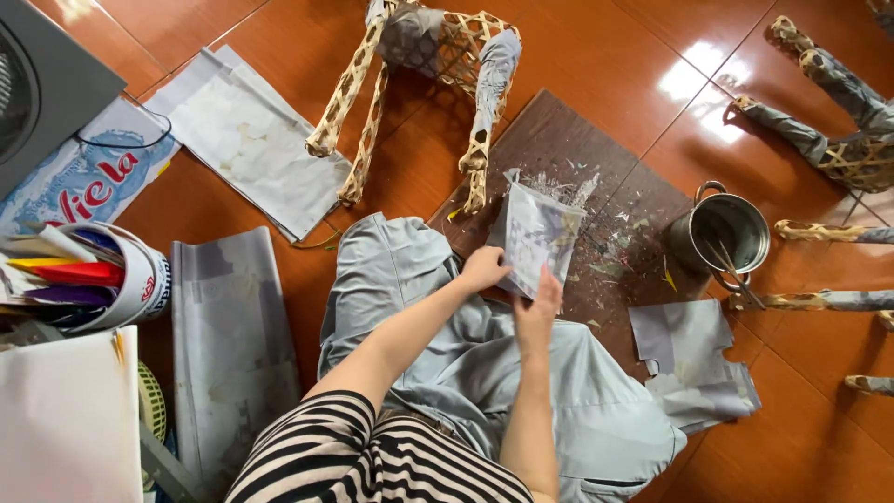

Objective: Wrapping paper strips with adhesive onto a woven frame to create a giraffe figure.

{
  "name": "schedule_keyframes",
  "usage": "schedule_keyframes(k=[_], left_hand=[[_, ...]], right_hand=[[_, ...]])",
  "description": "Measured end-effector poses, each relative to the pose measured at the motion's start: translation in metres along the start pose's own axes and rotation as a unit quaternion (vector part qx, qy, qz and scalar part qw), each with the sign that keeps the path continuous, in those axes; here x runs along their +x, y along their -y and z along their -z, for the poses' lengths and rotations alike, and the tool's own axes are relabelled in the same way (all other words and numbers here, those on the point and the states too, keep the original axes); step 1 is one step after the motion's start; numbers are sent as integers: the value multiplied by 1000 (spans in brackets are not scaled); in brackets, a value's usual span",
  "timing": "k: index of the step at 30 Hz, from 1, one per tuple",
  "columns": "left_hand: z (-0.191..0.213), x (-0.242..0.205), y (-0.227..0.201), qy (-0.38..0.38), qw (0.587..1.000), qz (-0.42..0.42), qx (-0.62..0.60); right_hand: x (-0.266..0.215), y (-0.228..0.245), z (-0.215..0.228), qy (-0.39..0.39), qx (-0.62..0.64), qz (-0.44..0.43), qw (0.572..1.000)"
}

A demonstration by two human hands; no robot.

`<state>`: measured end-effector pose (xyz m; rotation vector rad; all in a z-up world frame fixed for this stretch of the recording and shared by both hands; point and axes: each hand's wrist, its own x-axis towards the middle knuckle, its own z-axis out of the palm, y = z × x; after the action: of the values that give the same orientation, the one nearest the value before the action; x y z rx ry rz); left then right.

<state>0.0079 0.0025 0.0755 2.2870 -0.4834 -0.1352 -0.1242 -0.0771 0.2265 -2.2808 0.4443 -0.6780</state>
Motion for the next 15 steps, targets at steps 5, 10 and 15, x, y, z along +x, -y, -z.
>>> schedule_keyframes(k=[5, 10, 15], left_hand=[[38, -25, -35, 209, 872, 139, -421], [153, -25, -13, 185, 906, 96, -369], [304, 12, 93, -411, 911, -14, 25]], right_hand=[[-2, -3, -10, -72, -77, 151, 983], [9, 15, 28, -109, -88, 146, 979], [16, 85, 108, -192, -63, 139, 970]])
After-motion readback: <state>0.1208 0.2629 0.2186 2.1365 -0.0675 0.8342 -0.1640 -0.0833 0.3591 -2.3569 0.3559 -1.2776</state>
